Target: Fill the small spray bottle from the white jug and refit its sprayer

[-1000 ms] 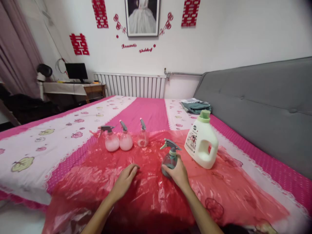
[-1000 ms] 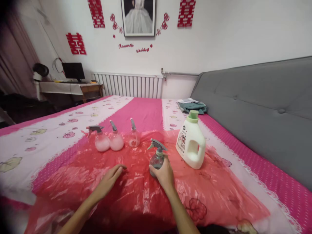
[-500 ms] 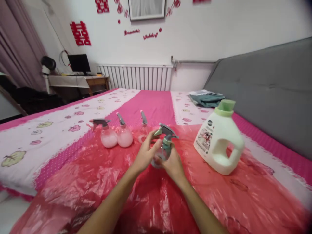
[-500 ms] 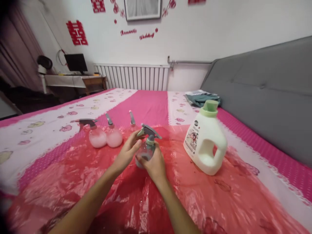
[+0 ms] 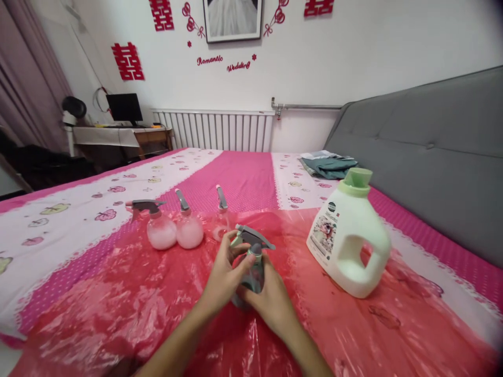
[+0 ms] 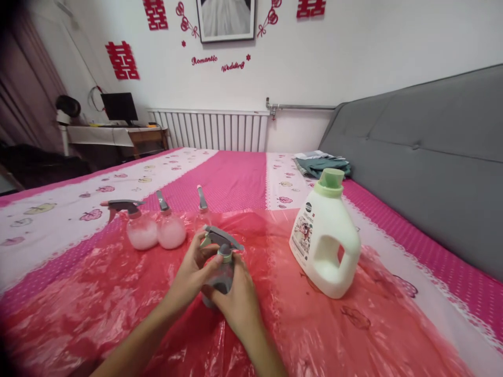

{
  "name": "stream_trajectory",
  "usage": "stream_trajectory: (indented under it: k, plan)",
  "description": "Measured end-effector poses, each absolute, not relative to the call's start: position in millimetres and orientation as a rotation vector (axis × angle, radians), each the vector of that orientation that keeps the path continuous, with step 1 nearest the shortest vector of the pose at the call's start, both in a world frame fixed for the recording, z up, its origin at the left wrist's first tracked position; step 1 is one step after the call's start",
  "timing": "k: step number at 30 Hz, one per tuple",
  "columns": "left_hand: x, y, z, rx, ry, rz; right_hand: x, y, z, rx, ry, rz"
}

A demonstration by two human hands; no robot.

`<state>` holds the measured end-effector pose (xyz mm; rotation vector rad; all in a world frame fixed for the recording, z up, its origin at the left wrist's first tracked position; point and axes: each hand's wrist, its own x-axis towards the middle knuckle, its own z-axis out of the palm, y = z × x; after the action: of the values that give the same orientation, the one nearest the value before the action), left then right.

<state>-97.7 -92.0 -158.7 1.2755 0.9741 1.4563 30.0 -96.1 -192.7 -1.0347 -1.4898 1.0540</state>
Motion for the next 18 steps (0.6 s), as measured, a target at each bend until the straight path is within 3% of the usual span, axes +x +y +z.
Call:
stream_trajectory:
  k: [9,18]
  plan:
    - [-109,-82,-151,1.17,0.93,1.513,38,-100,-189,-1.066,-1.529,1.206]
    - [-91,-90,-136,1.226,0.954,1.502,38,-112,-183,-1.186,-1.476,1.052]
